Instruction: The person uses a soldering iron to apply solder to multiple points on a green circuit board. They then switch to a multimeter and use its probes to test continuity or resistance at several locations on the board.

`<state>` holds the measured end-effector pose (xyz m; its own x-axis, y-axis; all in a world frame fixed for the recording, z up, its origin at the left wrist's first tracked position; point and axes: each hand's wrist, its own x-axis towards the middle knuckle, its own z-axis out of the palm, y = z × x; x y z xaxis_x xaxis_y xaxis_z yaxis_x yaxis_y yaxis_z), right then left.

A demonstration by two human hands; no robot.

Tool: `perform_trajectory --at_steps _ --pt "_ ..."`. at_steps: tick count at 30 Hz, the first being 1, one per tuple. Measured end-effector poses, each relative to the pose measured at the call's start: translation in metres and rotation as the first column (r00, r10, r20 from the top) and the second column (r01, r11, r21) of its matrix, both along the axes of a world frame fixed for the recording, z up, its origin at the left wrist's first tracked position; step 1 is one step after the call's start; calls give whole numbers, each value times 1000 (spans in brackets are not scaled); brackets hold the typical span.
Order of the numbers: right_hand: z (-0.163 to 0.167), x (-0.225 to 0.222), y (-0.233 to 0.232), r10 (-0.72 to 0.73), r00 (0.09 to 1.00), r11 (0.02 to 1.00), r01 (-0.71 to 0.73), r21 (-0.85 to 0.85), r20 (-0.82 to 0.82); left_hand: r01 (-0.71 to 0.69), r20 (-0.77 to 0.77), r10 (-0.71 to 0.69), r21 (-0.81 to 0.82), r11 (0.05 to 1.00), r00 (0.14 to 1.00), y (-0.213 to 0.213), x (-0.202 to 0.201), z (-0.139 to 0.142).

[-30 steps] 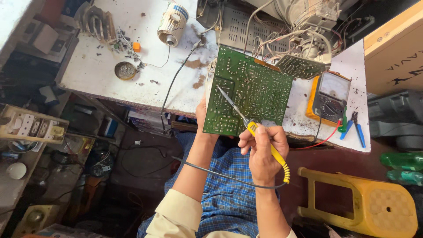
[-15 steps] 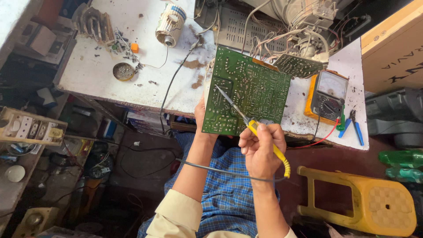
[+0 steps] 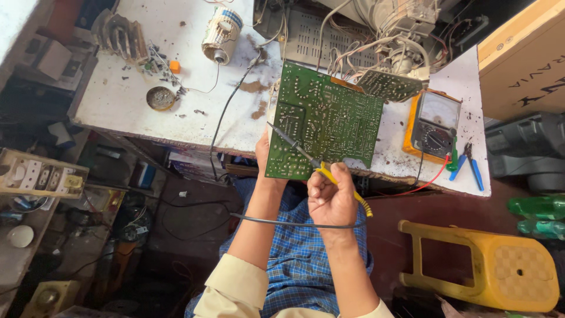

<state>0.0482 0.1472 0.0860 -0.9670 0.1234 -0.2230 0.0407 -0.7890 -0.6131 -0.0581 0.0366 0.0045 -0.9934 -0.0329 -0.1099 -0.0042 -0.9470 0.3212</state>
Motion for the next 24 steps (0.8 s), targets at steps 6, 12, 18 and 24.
perform_trajectory --at_steps 6,12,18,24 --pt "-7 17 39 177 984 921 -173 -350 -19 5 58 -2 -38 999 998 -2 1 5" --pt "-41 54 133 -53 981 877 -44 -479 -187 46 106 -49 32 998 993 -7 7 14" --pt "-78 60 183 -389 912 873 410 -262 131 -71 8 77 -319 945 997 -5 17 20" --pt "-71 69 189 -331 943 887 302 -350 -25 -35 5 37 -178 983 999 -7 10 8"
